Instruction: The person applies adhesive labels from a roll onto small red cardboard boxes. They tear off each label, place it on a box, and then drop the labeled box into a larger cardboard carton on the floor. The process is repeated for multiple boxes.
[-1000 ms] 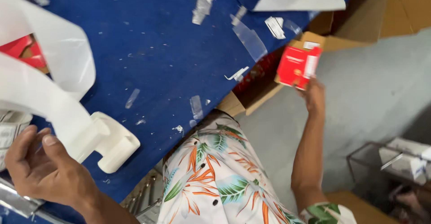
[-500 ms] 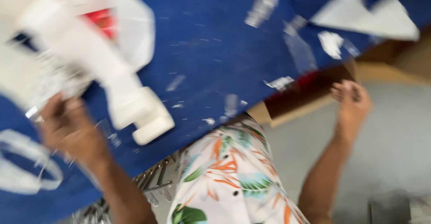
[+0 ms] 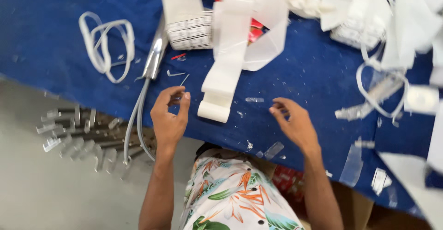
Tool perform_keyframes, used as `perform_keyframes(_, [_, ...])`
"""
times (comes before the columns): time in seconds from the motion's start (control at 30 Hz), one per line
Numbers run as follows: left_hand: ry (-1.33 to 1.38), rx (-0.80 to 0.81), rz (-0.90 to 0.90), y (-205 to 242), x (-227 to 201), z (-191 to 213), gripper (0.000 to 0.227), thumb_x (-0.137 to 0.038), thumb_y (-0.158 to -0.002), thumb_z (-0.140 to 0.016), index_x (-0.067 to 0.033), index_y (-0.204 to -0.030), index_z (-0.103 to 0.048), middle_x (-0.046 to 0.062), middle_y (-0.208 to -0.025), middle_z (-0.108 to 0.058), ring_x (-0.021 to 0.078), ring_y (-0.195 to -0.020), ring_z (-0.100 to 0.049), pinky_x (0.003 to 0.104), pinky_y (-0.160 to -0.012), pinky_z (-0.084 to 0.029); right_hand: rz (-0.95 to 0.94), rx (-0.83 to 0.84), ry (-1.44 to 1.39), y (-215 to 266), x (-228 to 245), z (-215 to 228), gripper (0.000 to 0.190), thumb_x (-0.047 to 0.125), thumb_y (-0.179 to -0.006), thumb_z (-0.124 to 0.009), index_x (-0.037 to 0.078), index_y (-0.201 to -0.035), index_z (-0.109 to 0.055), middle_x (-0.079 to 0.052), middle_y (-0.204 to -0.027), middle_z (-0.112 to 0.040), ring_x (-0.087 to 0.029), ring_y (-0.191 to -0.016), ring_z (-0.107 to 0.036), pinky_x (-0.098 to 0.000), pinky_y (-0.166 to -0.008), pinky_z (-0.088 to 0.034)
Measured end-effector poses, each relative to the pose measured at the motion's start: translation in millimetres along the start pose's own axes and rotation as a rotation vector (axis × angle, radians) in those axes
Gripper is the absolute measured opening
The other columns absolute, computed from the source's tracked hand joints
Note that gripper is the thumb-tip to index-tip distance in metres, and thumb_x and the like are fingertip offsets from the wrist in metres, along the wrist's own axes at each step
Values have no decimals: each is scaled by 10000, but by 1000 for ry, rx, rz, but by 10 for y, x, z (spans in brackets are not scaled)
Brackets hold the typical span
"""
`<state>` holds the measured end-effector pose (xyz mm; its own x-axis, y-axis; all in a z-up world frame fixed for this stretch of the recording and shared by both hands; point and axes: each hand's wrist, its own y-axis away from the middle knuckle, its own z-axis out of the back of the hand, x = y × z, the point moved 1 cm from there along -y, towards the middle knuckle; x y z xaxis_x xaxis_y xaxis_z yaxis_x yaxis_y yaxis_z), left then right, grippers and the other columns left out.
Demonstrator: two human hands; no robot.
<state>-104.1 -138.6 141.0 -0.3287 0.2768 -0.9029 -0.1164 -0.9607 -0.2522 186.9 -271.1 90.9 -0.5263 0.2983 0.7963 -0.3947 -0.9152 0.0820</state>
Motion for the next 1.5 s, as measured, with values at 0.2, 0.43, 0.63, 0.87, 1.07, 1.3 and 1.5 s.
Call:
perform_keyframes(0.2, [-86, -71, 153, 446, 239, 272, 234, -187, -943, -745, 3, -1078, -725, 105, -962, -771, 164, -876, -739, 295, -817, -577, 4, 202, 88, -139, 270, -362, 388, 315, -951, -687, 38, -1224, -697, -118, -1064, -768, -234, -947, -732, -374, -822, -559])
perform_keyframes(0.43, [-75, 72, 215, 204, 540, 189, 322, -246, -903, -754, -2, -1111, -723, 133, -1014, -768, 222, -905, -744, 323, -823, -573, 93, 135, -14, -386, 442, -866, 658, 358, -905, -760, 11, -1409, -520, -191, -1214, -702, -307, -1104, -681, -405, -904, -543])
perform_keyframes(0.63, [-91, 314, -108, -329, 931, -231, 508, -324, -865, -806, 34, -1200, -676, 231, -1217, -678, 397, -1153, -619, 456, -1002, -473, 49, -124, -78, -610, 701, -1269, 701, 337, -900, -778, 4, -1421, -447, -193, -1172, -733, -300, -1068, -703, -405, -922, -536])
perform_keyframes(0.87, [88, 480, 60, -639, 1148, -792, 367, -301, -919, -741, -32, -1166, -710, 167, -1075, -694, 333, -1045, -663, 411, -927, -525, -150, -358, -210, -812, 618, -1369, 461, 169, -982, -710, 28, -1390, -549, -137, -972, -729, -162, -891, -680, -301, -811, -543])
perform_keyframes(1.07, [79, 489, -19, -1009, 1208, -952, 253, -249, -946, -742, -40, -1087, -762, 159, -887, -698, 318, -854, -665, 401, -784, -519, -146, -563, -194, -807, 619, -1275, 390, 132, -1068, -663, -5, -1404, -520, -121, -1144, -692, -133, -1003, -657, -267, -870, -540])
perform_keyframes(1.3, [439, 463, 123, -1465, 1197, -1080, 343, -274, -963, -726, 24, -1133, -709, 156, -867, -771, 165, -746, -745, 288, -685, -576, -197, -383, -356, -1132, 728, -1374, 583, 109, -957, -721, 17, -1412, -368, -121, -1117, -710, -88, -1007, -675, -230, -866, -540])
perform_keyframes(1.5, [374, 531, 282, -1449, 1183, -898, 317, -249, -984, -677, 22, -1146, -708, 146, -815, -757, 169, -701, -686, 285, -664, -557, -201, -350, -382, -1302, 584, -1406, 445, 123, -966, -761, 11, -1261, -447, -105, -930, -728, -121, -833, -636, -256, -738, -494])
